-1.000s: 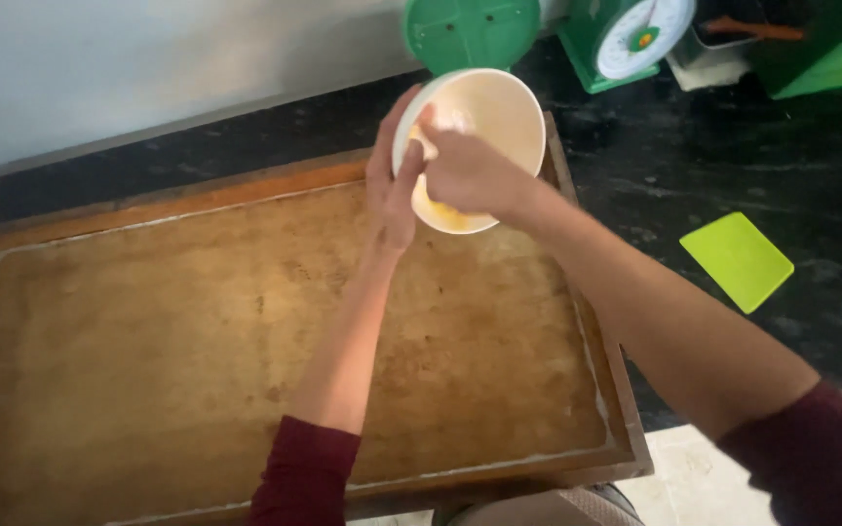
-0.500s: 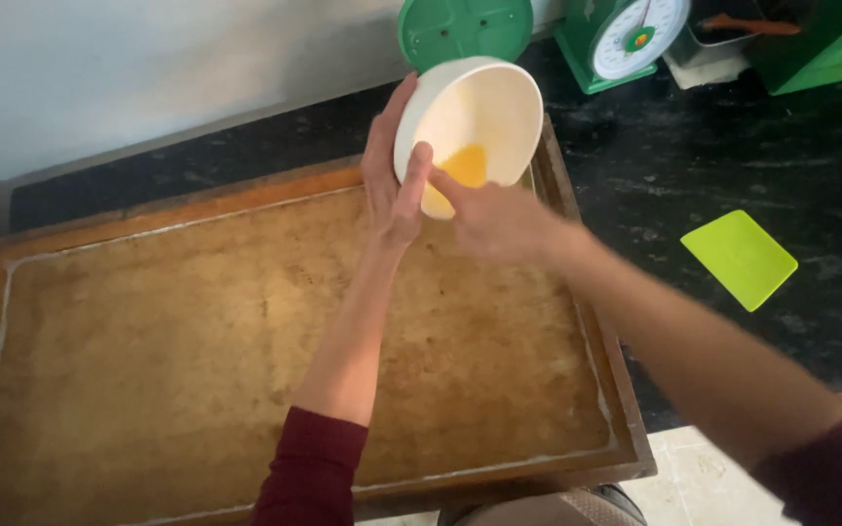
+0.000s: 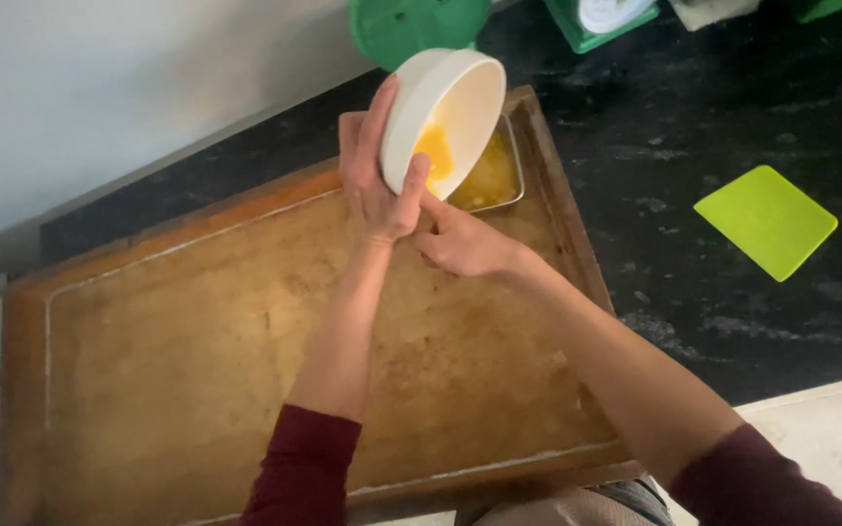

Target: The person pours a yellow liquid from a white bowl into a rectangular metal container on a black countertop. They then move the container to a wooden tray and use their fingers to scrape the remaining liquid from the bowl into the container.

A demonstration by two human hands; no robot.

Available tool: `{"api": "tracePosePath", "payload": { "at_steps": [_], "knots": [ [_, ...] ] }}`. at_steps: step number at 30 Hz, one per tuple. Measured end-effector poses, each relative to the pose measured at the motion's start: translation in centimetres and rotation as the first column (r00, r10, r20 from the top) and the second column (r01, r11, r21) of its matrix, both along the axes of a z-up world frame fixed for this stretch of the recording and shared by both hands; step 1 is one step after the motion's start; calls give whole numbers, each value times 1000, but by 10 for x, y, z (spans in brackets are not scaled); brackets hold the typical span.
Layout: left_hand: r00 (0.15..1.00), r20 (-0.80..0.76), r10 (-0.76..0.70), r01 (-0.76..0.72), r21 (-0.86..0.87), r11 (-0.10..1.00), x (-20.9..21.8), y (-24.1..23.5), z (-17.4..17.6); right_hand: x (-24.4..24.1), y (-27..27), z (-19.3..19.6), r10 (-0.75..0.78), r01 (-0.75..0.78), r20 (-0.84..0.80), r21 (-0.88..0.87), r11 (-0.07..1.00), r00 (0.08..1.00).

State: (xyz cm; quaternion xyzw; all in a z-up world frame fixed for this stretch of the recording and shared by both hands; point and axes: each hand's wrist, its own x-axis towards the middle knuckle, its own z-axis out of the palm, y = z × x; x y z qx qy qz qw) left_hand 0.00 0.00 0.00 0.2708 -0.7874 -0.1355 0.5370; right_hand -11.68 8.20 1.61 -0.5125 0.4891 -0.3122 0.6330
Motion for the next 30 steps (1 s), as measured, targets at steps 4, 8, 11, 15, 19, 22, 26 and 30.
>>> {"api": "tracePosePath", "payload": {
  "at_steps": [4,8,11,15,19,22,26,30],
  "knots": [
    [996,76,-35,35,-2,999,-7,-7,-6,-13,-13,-52,-18,-9,-166,-158,987,986],
    [993,115,-12,12,-2,1000,-20,3,-1,-20,-11,-54,-12,0,-250,-50,999,968],
    [986,166,25,-33,47,998,-26,5,4,-23,-10,-45,-45,34,-262,-46,998,964],
    [962,247,113,-149,133,980,-30,7,8,-24,-10,-42,-81,84,-262,1,996,962],
    [943,305,134,-207,219,954,-36,10,15,-26,-12,-20,-58,118,-389,133,984,919],
    [912,373,174,-276,239,931,-39,7,15,-26,-13,-10,-58,171,-421,236,957,905],
    [876,422,232,-344,213,914,-39,2,11,-23,-3,-3,-82,216,-410,293,931,908],
    [857,450,251,-363,184,913,-33,5,8,-21,3,-25,-148,272,-420,254,928,895]
  ]
}}
